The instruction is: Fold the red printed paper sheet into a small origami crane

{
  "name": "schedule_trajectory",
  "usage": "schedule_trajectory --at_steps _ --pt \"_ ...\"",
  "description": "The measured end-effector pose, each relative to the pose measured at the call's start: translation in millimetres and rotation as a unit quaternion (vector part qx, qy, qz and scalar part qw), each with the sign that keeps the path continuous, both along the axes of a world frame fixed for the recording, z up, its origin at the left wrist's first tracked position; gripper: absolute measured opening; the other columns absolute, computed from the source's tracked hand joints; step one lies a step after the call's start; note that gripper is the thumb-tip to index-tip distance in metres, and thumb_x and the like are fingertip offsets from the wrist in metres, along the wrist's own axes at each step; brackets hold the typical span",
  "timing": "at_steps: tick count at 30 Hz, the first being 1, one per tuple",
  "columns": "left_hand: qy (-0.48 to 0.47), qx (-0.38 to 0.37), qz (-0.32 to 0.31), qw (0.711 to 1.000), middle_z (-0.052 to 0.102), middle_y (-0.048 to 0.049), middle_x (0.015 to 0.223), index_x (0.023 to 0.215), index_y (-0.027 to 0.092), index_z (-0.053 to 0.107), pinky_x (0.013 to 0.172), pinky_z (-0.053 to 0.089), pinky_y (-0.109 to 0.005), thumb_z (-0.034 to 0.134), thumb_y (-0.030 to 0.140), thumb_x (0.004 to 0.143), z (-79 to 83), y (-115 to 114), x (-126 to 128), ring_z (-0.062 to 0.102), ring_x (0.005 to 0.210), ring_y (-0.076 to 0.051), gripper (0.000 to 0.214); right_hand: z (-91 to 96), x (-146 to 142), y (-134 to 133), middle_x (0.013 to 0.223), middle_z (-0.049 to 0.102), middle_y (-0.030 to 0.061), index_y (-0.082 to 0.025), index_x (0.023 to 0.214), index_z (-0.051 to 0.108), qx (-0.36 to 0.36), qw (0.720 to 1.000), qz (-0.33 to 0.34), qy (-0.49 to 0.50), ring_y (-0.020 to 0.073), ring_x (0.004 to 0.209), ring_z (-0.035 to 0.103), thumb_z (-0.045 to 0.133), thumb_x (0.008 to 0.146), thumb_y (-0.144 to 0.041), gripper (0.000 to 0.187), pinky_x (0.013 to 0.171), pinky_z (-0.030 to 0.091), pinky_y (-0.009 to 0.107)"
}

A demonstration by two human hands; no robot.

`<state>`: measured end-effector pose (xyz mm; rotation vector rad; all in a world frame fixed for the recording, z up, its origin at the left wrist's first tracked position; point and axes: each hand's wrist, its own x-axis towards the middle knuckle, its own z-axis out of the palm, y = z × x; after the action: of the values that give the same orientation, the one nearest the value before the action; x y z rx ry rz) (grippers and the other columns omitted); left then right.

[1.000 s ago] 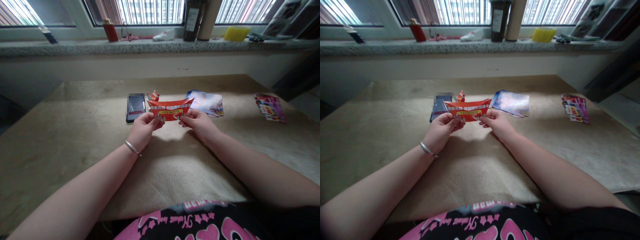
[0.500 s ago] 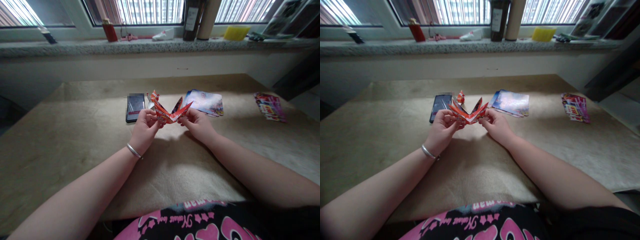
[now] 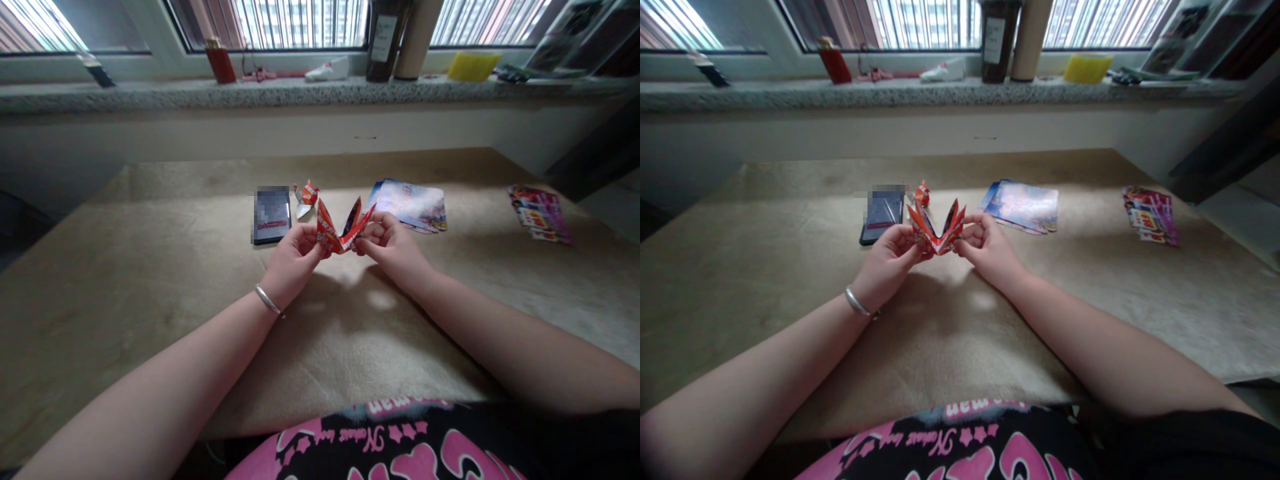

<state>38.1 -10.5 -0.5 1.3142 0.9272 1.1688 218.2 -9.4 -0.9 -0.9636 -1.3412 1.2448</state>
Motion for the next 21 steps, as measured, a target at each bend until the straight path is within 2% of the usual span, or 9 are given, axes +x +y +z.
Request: schedule_trajectory --at_steps 3,7,11,16,21 --pt "0.003 -0.024 -0.018 1.0 0.065 -0.0015 0.083 0.088 0.015 0.052 0.072 0.052 -0.024 0.071 0.035 0.071 -1.0 0.0 0.0 0.063 0.073 -0.01 0.032 0.8 -1.1 -0.4 0.072 0.063 -0.0015 -0.019 0.08 0.05 -0.036 0.999 0.029 0.004 0.0101 0.065 0.058 0.069 0.066 -0.027 0.025 0.063 0.045 0.026" --pt "0.019 -0.035 -0.038 0.998 0.065 -0.0011 0.081 0.089 0.015 0.052 0.067 0.051 -0.023 0.068 0.033 0.074 -2.4 -0.4 -0.1 0.062 0.07 -0.01 0.029 -0.2 -2.7 -1.1 0.07 0.063 -0.0019 -0.018 0.078 0.054 -0.058 0.997 0.043 0.007 0.0096 0.065 0.058 0.068 0.066 -0.025 0.02 0.063 0.044 0.025" --pt "0.039 -0.03 -0.052 0.997 0.064 -0.002 0.08 0.087 0.014 0.053 0.063 0.049 -0.021 0.067 0.029 0.075 -3.5 -1.2 1.6 0.06 0.068 -0.009 0.024 -2.6 -4.2 -0.7 0.069 0.064 -0.0023 -0.019 0.076 0.054 -0.075 0.996 0.05 0.002 0.0097 0.064 0.058 0.069 0.065 -0.026 0.02 0.061 0.043 0.025" --pt "0.019 -0.034 -0.069 0.997 0.064 -0.0023 0.081 0.085 0.014 0.053 0.067 0.048 -0.022 0.07 0.029 0.072 -4.5 -1.7 3.8 0.061 0.073 -0.01 0.026 -4.3 -6.2 -0.5 0.066 0.063 -0.0032 -0.019 0.075 0.054 -0.09 0.994 0.058 0.009 0.0085 0.06 0.057 0.071 0.065 -0.032 0.024 0.059 0.043 0.023" --pt "0.016 -0.027 -0.068 0.997 0.062 -0.0006 0.078 0.083 0.014 0.052 0.065 0.048 -0.021 0.07 0.028 0.072 -4.6 -1.7 4.1 0.06 0.069 -0.009 0.025 -5.2 -7.1 -1.4 0.07 0.065 -0.002 -0.019 0.08 0.053 -0.092 0.992 0.081 0.0 0.0103 0.065 0.06 0.073 0.065 -0.036 0.03 0.061 0.044 0.024"
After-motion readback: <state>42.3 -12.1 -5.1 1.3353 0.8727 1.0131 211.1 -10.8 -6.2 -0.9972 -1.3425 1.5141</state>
